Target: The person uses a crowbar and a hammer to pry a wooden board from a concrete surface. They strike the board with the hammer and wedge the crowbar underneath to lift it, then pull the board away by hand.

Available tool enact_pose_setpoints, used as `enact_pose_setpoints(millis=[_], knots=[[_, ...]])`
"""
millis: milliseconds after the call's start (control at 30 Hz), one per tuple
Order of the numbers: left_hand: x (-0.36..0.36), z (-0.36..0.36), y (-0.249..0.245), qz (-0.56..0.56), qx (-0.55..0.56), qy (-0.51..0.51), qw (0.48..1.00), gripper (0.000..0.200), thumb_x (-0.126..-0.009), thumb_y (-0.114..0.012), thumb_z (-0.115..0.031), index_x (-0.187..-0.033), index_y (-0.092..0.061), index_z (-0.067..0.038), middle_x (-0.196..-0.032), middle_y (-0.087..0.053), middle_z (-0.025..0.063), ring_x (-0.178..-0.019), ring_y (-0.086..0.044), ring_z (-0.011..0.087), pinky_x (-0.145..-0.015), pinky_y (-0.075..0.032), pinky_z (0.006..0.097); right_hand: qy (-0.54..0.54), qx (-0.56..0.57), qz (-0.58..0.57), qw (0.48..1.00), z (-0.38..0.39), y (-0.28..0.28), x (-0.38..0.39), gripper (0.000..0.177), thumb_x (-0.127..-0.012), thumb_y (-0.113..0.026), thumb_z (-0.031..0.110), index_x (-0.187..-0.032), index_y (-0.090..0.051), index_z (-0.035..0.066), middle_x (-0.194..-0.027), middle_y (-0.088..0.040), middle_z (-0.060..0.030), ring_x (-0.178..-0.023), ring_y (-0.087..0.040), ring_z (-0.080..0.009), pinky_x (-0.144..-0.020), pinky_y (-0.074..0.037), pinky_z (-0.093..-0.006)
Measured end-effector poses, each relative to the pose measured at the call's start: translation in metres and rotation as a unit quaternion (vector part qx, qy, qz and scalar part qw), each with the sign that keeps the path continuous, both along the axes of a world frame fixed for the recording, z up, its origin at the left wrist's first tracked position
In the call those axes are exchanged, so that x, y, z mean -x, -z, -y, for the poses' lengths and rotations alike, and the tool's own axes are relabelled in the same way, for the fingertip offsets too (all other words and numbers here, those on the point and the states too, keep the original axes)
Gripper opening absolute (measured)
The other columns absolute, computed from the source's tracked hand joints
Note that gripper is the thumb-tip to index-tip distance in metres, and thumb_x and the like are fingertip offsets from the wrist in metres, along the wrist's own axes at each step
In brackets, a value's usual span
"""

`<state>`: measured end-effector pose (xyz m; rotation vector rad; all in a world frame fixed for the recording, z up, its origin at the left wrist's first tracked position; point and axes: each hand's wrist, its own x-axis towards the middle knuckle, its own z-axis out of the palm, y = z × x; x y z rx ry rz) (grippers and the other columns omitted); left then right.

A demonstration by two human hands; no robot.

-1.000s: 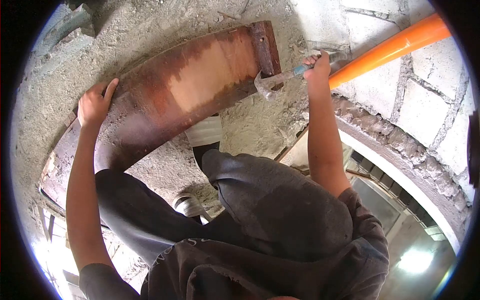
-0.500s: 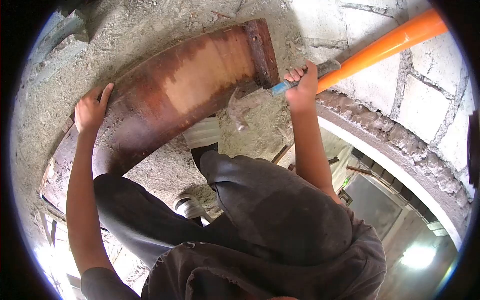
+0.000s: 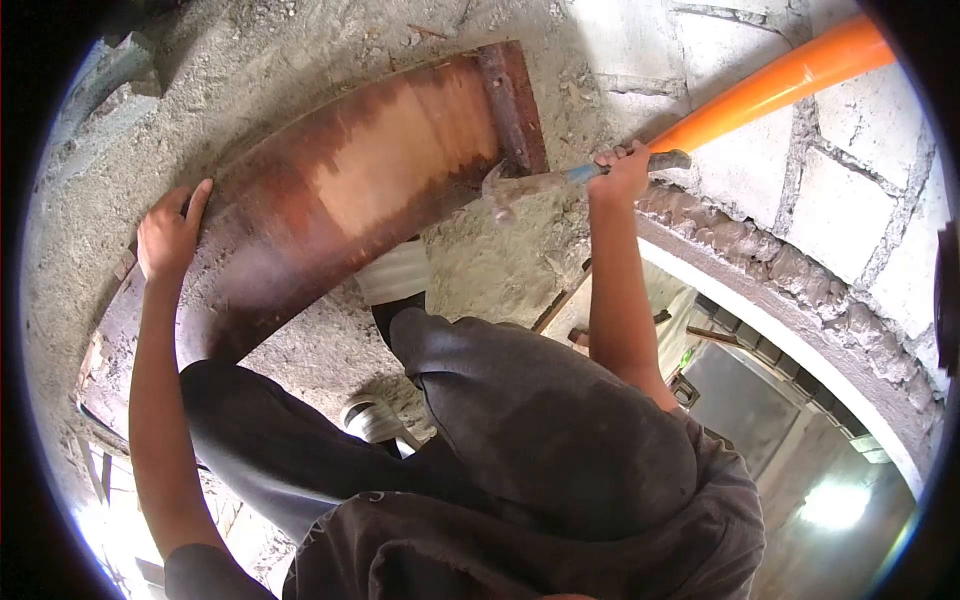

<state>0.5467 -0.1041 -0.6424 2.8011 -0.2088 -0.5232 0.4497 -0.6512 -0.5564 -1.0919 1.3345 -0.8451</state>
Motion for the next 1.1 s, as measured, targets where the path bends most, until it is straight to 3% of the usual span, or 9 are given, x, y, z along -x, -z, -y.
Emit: enact_pose_setpoints(millis=[33,133,267,367,433,767,867,1100], knots=[[0.001,-0.001,0.001,-0.001,-0.001,-0.002,1.0,0.049,-0.092,-0.055,-0.053,-0.092,-0.07,-0.007,-0.092,-0.068,0.0177,-0.084,-0.065,0.0404,-0.074,-0.051,0.0472,-0.015,0.019,-0.008,1.0,-0.006,-0.001,-0.001,0.017,-0.091,-0.056,0.02,-0.089,-0.047,0.005,-0.066,-0.039,-0.0023,-0.051,-0.036,-0.0152,-0.05,-0.038,-0.033],[0.0,-0.001,0.004,-0.001,0.003,0.007,1.0,0.05,-0.092,-0.056,-0.054,-0.093,-0.07,-0.007,-0.092,-0.068,0.0178,-0.084,-0.065,0.0405,-0.074,-0.051,0.0472,-0.112,0.086,-0.017,0.99,-0.01,-0.009,-0.012,0.018,-0.091,-0.057,0.02,-0.085,-0.047,0.005,-0.062,-0.039,-0.0017,-0.048,-0.034,-0.0151,-0.049,-0.037,-0.0321],[0.002,-0.004,0.009,0.03,0.007,-0.001,1.0,0.053,-0.091,-0.055,-0.057,-0.095,-0.071,-0.007,-0.092,-0.068,0.0181,-0.085,-0.065,0.0403,-0.074,-0.051,0.0472,-0.112,0.064,0.0,0.992,-0.022,-0.014,-0.019,0.018,-0.092,-0.057,0.019,-0.087,-0.046,0.006,-0.059,-0.039,-0.001,-0.048,-0.037,-0.0141,-0.046,-0.036,-0.0303],[0.003,-0.001,0.006,0.018,0.002,-0.007,1.0,0.054,-0.091,-0.054,-0.058,-0.094,-0.071,-0.007,-0.091,-0.068,0.0186,-0.084,-0.065,0.0405,-0.074,-0.051,0.0477,-0.058,0.125,-0.014,0.99,-0.045,-0.022,-0.014,0.017,-0.093,-0.056,0.016,-0.087,-0.044,0.007,-0.059,-0.039,-0.0001,-0.048,-0.038,-0.0123,-0.045,-0.034,-0.0288],[0.001,-0.001,0.003,0.014,0.008,-0.018,1.0,0.054,-0.091,-0.054,-0.059,-0.093,-0.07,-0.007,-0.09,-0.068,0.0191,-0.084,-0.065,0.0407,-0.074,-0.051,0.0481,-0.121,0.145,0.043,0.981,-0.062,-0.03,-0.01,0.019,-0.096,-0.056,0.018,-0.088,-0.042,0.007,-0.059,-0.038,0.0003,-0.05,-0.039,-0.0116,-0.047,-0.035,-0.0286],[0.004,-0.002,0.001,0.022,0.006,-0.016,1.0,0.055,-0.091,-0.053,-0.059,-0.087,-0.069,-0.007,-0.086,-0.067,0.0209,-0.08,-0.065,0.042,-0.071,-0.051,0.0499,-0.126,0.183,0.06,0.973,-0.103,-0.038,0.02,0.025,-0.098,-0.056,0.027,-0.089,-0.043,0.008,-0.062,-0.037,0.0013,-0.056,-0.043,-0.0117,-0.053,-0.041,-0.0303],[0.003,-0.002,-0.001,0.032,0.008,-0.017,0.999,0.058,-0.091,-0.052,-0.061,-0.087,-0.069,-0.006,-0.086,-0.068,0.0212,-0.08,-0.065,0.0421,-0.071,-0.052,0.0502,-0.187,0.137,0.094,0.968,-0.07,-0.034,0.014,0.026,-0.099,-0.056,0.028,-0.088,-0.042,0.008,-0.064,-0.038,0.0002,-0.055,-0.042,-0.0129,-0.053,-0.041,-0.0302],[0.003,-0.006,0.01,0.028,0.006,-0.004,1.0,0.061,-0.09,-0.05,-0.064,-0.091,-0.07,-0.006,-0.086,-0.068,0.0209,-0.081,-0.066,0.0412,-0.073,-0.052,0.0502,-0.204,-0.028,-0.022,0.978,0.005,-0.009,-0.031,0.029,-0.096,-0.057,0.029,-0.084,-0.04,0.01,-0.064,-0.036,-0.0011,-0.053,-0.035,-0.0147,-0.049,-0.035,-0.0325]])
